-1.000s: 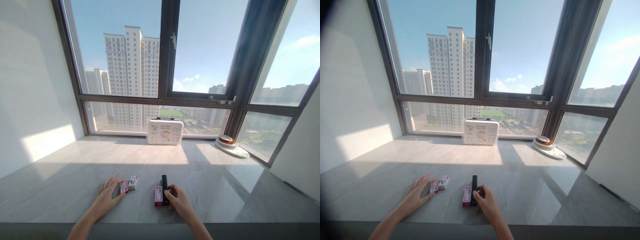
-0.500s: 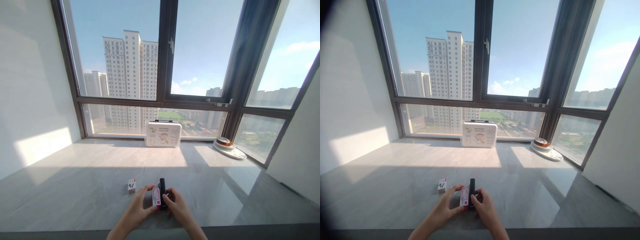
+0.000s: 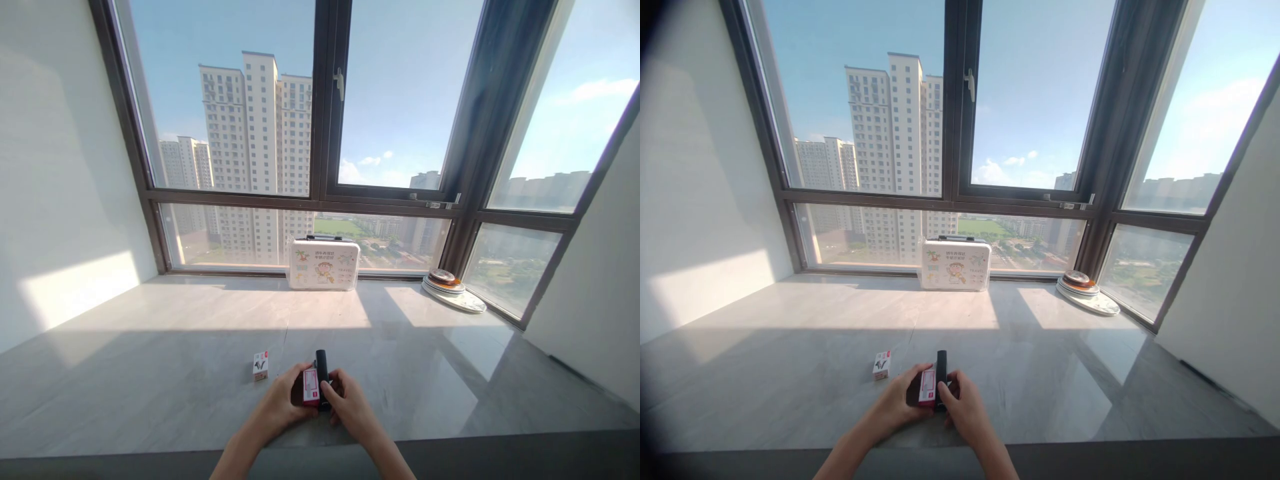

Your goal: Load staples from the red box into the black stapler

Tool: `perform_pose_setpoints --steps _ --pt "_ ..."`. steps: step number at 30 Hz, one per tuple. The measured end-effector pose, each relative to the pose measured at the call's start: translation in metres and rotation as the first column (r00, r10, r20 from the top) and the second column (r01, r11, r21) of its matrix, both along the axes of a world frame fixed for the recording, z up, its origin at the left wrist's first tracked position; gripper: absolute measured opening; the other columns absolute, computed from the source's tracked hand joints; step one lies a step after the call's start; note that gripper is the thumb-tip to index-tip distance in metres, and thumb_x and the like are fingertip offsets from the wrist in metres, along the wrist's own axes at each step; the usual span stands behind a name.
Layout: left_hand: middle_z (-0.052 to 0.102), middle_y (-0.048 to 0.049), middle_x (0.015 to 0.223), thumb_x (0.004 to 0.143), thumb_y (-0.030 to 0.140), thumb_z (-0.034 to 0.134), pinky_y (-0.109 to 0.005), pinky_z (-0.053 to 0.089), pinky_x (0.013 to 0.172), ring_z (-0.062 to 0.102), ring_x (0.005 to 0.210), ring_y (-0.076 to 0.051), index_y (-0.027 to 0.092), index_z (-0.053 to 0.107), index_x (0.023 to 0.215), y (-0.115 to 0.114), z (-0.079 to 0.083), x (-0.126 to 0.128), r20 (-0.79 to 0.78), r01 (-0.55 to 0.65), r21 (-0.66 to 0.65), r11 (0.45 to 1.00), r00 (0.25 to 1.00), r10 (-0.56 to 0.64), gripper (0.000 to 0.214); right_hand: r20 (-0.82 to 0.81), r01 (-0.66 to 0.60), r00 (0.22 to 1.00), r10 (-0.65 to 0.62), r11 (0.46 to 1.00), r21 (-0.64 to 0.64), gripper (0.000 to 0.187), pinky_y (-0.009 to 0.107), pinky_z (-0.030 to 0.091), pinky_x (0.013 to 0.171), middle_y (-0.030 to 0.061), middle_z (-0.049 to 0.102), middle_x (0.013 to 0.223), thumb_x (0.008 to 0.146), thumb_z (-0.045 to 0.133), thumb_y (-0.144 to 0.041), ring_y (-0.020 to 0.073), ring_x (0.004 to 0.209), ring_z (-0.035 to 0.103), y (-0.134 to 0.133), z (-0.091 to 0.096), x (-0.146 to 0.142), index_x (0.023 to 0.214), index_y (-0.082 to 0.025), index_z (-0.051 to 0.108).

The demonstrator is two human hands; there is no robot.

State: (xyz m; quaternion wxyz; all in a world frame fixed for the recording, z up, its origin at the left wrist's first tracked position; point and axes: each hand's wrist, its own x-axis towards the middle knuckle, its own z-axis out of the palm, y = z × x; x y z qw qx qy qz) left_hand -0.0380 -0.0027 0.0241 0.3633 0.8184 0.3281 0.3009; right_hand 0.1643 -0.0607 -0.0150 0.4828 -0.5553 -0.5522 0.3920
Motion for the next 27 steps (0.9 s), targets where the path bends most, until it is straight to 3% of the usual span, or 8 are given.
perform_pose_setpoints --steps 4,8,10,12,15,16,22,27 --pt "0.067 -0.0057 0.127 0.06 0.036 0.089 -0.038 0.051 0.099 0.064 0.112 -0.028 0.029 0.05 0.141 -0.001 -0.003 0.002 -0.024 0.003 -0.004 1.0 1.0 -0.003 0.091 0.004 0.014 1.0 -0.014 1.0 -0.001 0.057 0.024 0.047 0.04 -0.0032 0.054 0.07 0.088 0.055 -0.071 0.0123 0.048 0.054 0.0 0.001 0.0 0.107 -0.018 0.058" --pt "0.053 -0.0111 0.146 0.062 0.053 0.088 -0.047 0.04 0.113 0.049 0.134 -0.035 0.03 0.039 0.151 -0.002 -0.006 -0.009 -0.033 -0.026 0.098 0.995 0.999 0.03 0.105 0.013 0.061 0.998 -0.06 0.995 -0.08 0.071 0.023 0.038 0.036 -0.0017 0.056 0.072 0.091 0.043 -0.076 0.0127 0.046 0.051 -0.008 0.004 0.012 0.131 -0.018 0.053" --pt "0.047 -0.0106 0.152 0.074 0.063 0.076 -0.048 0.036 0.115 0.041 0.14 -0.034 0.029 0.042 0.15 0.004 -0.005 -0.026 -0.016 -0.114 0.199 0.973 0.993 0.119 0.09 0.07 0.079 0.995 -0.074 0.993 -0.082 0.074 0.024 0.04 0.043 -0.0005 0.058 0.074 0.091 0.046 -0.074 0.0136 0.053 0.054 -0.014 0.005 0.019 0.137 -0.016 0.051" --pt "0.055 -0.009 0.143 0.09 0.066 0.054 -0.044 0.042 0.109 0.048 0.134 -0.03 0.028 0.054 0.139 0.016 -0.002 -0.05 0.003 -0.32 0.267 0.909 0.944 0.331 0.062 0.164 0.081 0.984 -0.074 0.996 -0.039 0.076 0.025 0.043 0.054 0.0002 0.059 0.077 0.087 0.058 -0.069 0.0148 0.064 0.057 -0.021 0.006 0.022 0.14 -0.014 0.052" --pt "0.07 -0.009 0.108 0.098 0.065 0.031 -0.038 0.05 0.086 0.066 0.1 -0.027 0.022 0.065 0.114 0.041 0.004 -0.086 -0.152 -0.673 0.251 0.696 0.682 0.715 0.057 0.282 0.064 0.958 -0.054 0.998 -0.026 0.092 0.026 0.043 0.062 -0.0004 0.06 0.078 0.079 0.072 -0.063 0.0165 0.072 0.058 -0.024 0.009 0.019 0.15 -0.012 0.042" --pt "0.071 -0.0089 0.099 0.099 0.064 0.027 -0.036 0.05 0.078 0.067 0.091 -0.027 0.021 0.067 0.107 0.048 0.004 -0.093 -0.259 -0.691 0.235 0.683 0.633 0.729 0.059 0.311 0.066 0.949 -0.052 0.997 -0.036 0.099 0.026 0.042 0.061 -0.0009 0.06 0.078 0.076 0.075 -0.062 0.0166 0.071 0.058 -0.023 0.01 0.016 0.153 -0.012 0.038" --pt "0.075 -0.0098 0.088 0.098 0.058 0.035 -0.031 0.041 0.071 0.069 0.088 -0.029 0.023 0.072 0.082 0.062 -0.003 -0.066 -0.41 -0.551 0.254 0.795 0.683 0.604 0.054 0.438 0.057 0.899 -0.019 0.996 -0.074 0.112 0.027 0.038 0.058 -0.0009 0.062 0.074 0.068 0.083 -0.055 0.0183 0.069 0.06 -0.016 0.017 0.004 0.155 -0.006 0.031" --pt "0.076 -0.0105 0.09 0.103 0.053 0.029 -0.028 0.039 0.073 0.069 0.088 -0.025 0.021 0.071 0.081 0.052 -0.006 -0.014 -0.422 -0.427 0.286 0.858 0.747 0.513 0.057 0.456 0.022 0.89 -0.001 0.999 -0.04 0.085 0.027 0.033 0.055 -0.0003 0.065 0.073 0.067 0.083 -0.049 0.0181 0.065 0.058 -0.015 0.027 -0.001 0.139 -0.013 0.054"
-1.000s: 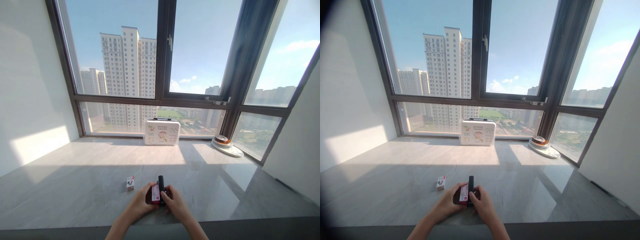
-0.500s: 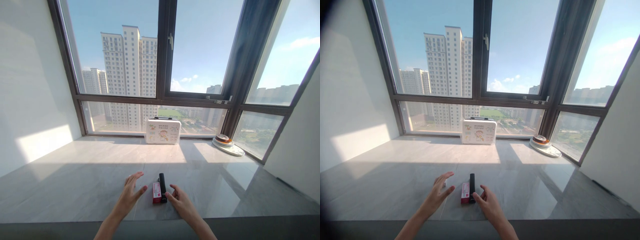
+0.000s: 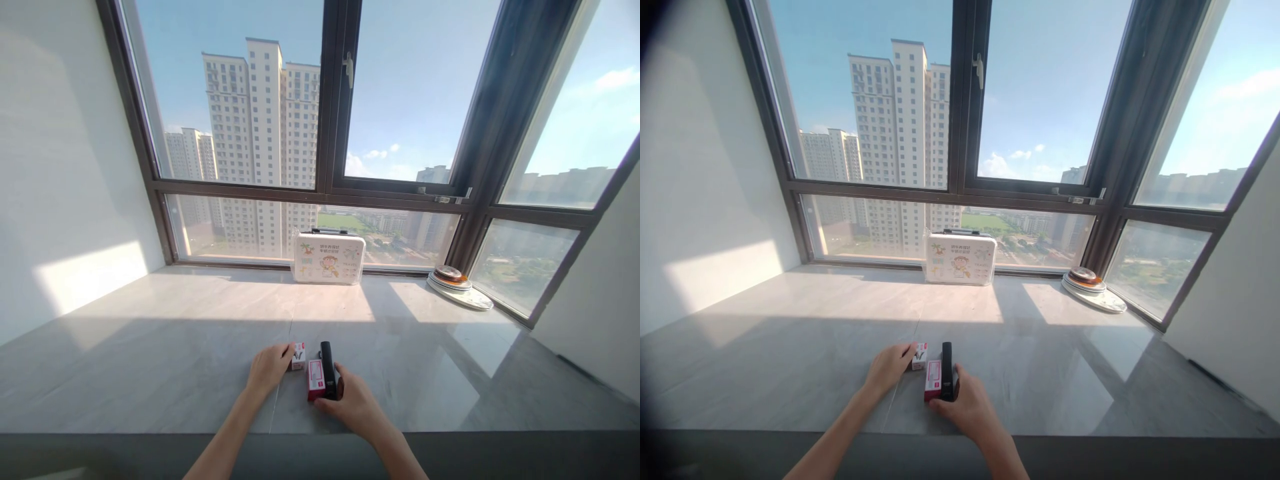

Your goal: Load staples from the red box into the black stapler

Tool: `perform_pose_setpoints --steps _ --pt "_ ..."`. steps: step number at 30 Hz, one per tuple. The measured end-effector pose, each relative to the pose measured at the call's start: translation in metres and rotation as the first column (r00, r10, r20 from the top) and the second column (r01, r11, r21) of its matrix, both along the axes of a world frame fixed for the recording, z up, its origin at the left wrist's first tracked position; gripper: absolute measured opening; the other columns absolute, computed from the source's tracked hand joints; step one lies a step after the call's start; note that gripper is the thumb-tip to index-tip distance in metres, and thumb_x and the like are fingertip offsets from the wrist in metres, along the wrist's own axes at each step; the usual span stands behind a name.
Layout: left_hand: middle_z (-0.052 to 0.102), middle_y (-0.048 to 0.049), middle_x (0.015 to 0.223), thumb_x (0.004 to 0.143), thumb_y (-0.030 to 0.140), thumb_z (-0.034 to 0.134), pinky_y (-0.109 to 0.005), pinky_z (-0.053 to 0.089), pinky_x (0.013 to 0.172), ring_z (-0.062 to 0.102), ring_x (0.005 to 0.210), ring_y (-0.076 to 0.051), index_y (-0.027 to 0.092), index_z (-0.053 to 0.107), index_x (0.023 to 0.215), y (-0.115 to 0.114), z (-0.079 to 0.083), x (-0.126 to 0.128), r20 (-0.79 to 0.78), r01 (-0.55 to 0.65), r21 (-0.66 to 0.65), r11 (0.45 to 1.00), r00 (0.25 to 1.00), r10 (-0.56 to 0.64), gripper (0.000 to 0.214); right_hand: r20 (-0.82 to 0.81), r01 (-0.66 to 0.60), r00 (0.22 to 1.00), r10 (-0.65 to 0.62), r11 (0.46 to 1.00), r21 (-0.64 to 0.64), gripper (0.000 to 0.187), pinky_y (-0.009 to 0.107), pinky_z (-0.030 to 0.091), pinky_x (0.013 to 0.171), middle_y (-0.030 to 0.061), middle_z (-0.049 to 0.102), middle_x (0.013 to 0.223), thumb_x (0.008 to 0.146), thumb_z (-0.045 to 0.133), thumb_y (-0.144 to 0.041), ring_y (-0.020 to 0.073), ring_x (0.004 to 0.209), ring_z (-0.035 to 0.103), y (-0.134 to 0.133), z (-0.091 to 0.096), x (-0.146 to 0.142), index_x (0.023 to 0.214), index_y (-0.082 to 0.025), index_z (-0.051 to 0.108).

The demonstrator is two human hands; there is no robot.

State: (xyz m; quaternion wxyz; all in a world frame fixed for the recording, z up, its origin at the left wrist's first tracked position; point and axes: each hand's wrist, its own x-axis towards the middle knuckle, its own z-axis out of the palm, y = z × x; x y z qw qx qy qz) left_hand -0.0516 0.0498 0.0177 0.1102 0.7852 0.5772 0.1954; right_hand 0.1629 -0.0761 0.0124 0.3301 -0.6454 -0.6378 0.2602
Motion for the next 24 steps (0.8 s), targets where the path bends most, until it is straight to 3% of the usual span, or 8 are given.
perform_pose_setpoints --steps 3,5,16,24 --pt "0.076 -0.0093 0.09 0.104 0.053 0.026 -0.028 0.038 0.072 0.069 0.087 -0.023 0.021 0.071 0.083 -0.008 0.001 0.02 -0.002 0.066 0.016 0.998 0.998 -0.066 0.059 -0.03 -0.042 0.999 0.043 0.998 0.036 0.06 0.026 0.031 0.055 0.0003 0.067 0.076 0.068 0.082 -0.042 0.0176 0.065 0.057 0.001 0.007 -0.004 0.121 -0.018 0.065" --pt "0.076 -0.0087 0.09 0.104 0.053 0.026 -0.028 0.038 0.07 0.07 0.087 -0.023 0.022 0.071 0.083 -0.012 0.002 0.027 -0.005 0.095 0.022 0.995 0.995 -0.095 0.059 -0.057 -0.067 0.996 0.069 0.997 0.043 0.054 0.025 0.032 0.055 0.0006 0.069 0.079 0.068 0.082 -0.038 0.0178 0.066 0.058 0.001 0.01 -0.006 0.116 -0.02 0.066" --pt "0.076 -0.0152 0.091 0.104 0.055 0.021 -0.031 0.042 0.076 0.071 0.089 -0.026 0.019 0.076 0.084 -0.017 0.005 0.033 -0.033 0.079 -0.007 0.997 0.996 -0.079 0.068 -0.061 -0.117 0.991 0.12 0.992 0.051 0.047 0.025 0.035 0.059 0.0016 0.071 0.081 0.067 0.082 -0.033 0.021 0.071 0.061 0.004 0.015 -0.007 0.11 -0.019 0.068" --pt "0.076 -0.0181 0.1 0.104 0.055 0.016 -0.035 0.044 0.083 0.07 0.097 -0.028 0.017 0.077 0.097 -0.017 0.003 0.046 -0.049 0.039 -0.03 0.999 0.998 -0.04 0.072 -0.085 -0.191 0.978 0.192 0.981 0.016 0.041 0.024 0.033 0.056 -0.0008 0.066 0.072 0.071 0.078 -0.033 0.0162 0.063 0.053 0.019 0.012 0.01 0.107 -0.017 0.069"
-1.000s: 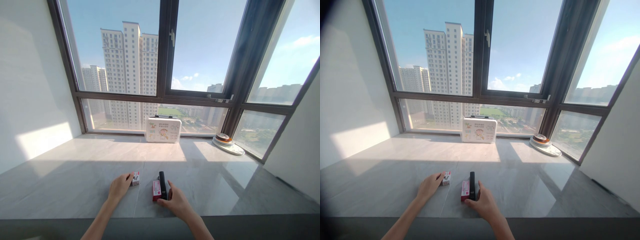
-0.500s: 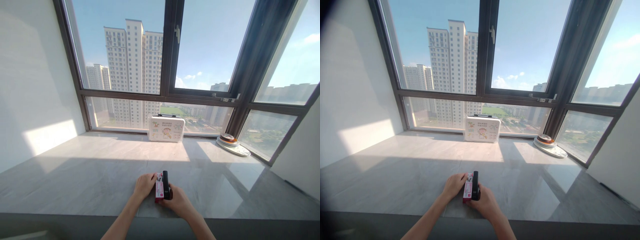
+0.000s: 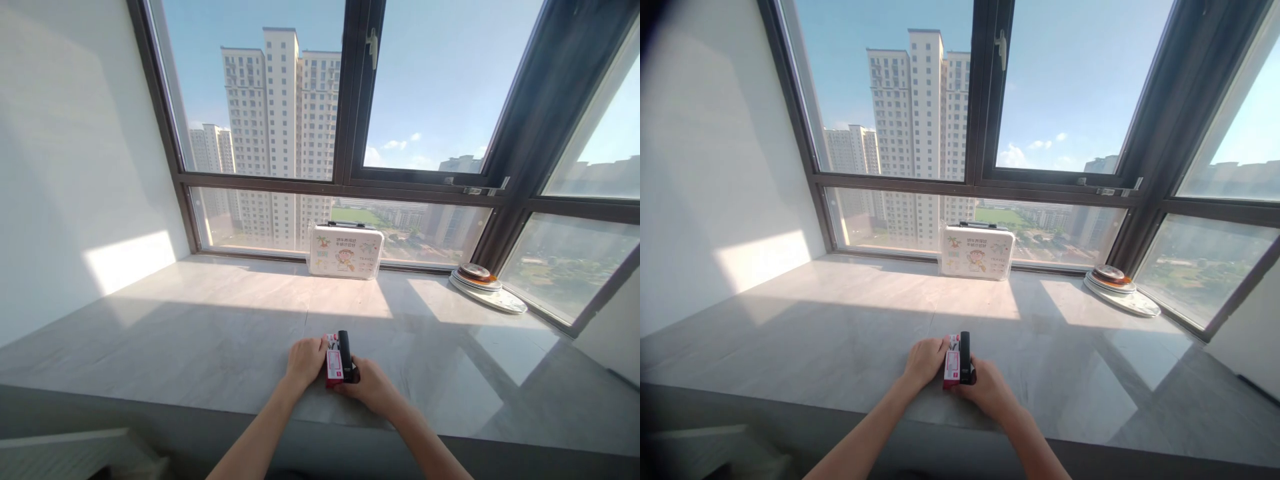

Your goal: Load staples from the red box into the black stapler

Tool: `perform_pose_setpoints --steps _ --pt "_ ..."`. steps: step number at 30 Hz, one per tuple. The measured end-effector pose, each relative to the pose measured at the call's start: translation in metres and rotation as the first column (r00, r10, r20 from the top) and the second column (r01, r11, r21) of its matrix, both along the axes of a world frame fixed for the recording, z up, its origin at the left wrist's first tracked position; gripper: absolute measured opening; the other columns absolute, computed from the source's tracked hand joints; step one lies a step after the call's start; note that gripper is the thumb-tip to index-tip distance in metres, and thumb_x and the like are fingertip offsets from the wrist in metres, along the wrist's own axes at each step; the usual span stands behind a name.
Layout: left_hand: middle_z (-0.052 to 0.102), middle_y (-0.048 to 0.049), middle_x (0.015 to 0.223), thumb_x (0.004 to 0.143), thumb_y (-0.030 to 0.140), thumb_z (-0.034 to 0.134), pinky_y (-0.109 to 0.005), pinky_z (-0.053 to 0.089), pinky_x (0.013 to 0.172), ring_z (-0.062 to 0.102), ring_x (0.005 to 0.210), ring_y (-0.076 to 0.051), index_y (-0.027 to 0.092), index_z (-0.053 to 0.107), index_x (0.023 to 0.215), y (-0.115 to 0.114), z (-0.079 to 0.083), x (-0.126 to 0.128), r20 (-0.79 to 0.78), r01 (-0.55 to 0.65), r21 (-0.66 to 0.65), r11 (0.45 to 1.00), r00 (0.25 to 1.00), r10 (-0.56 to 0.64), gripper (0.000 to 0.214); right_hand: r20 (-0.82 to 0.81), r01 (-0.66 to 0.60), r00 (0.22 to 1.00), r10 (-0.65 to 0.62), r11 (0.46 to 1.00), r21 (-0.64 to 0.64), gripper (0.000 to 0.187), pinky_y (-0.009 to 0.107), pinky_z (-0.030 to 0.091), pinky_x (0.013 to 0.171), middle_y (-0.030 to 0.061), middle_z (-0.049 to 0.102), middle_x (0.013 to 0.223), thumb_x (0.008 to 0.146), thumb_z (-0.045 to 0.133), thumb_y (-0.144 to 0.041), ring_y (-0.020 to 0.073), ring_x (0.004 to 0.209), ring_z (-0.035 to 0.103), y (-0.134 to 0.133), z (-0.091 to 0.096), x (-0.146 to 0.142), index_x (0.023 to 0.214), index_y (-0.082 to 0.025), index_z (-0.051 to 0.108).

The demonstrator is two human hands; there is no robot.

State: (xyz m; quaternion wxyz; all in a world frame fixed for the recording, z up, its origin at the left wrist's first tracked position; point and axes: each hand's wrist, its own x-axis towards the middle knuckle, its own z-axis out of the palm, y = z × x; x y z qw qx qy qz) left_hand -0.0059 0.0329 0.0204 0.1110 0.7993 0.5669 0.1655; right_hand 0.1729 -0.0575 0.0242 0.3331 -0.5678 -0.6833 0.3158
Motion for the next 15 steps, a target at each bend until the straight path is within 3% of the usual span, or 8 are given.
perform_pose_setpoints --steps 6,15 --pt "0.075 -0.0202 0.1 0.103 0.057 0.013 -0.036 0.045 0.082 0.07 0.097 -0.03 0.015 0.078 0.099 0.002 -0.001 0.05 0.011 0.089 -0.01 0.996 0.996 -0.089 0.078 0.037 0.044 0.998 -0.043 0.999 -0.023 0.038 0.024 0.032 0.057 -0.0019 0.06 0.067 0.07 0.078 -0.04 0.0144 0.062 0.047 -0.004 -0.006 0.058 0.1 -0.016 0.071" --pt "0.074 -0.0229 0.105 0.103 0.055 0.01 -0.04 0.047 0.085 0.069 0.102 -0.031 0.014 0.077 0.108 -0.006 -0.002 0.192 0.043 0.301 -0.019 0.953 0.953 -0.3 0.079 0.097 0.234 0.97 -0.224 0.965 -0.114 0.051 0.027 0.042 0.064 0.0054 0.069 0.078 0.067 0.077 -0.053 0.0215 0.072 0.057 -0.034 -0.012 0.191 0.1 -0.014 0.074"
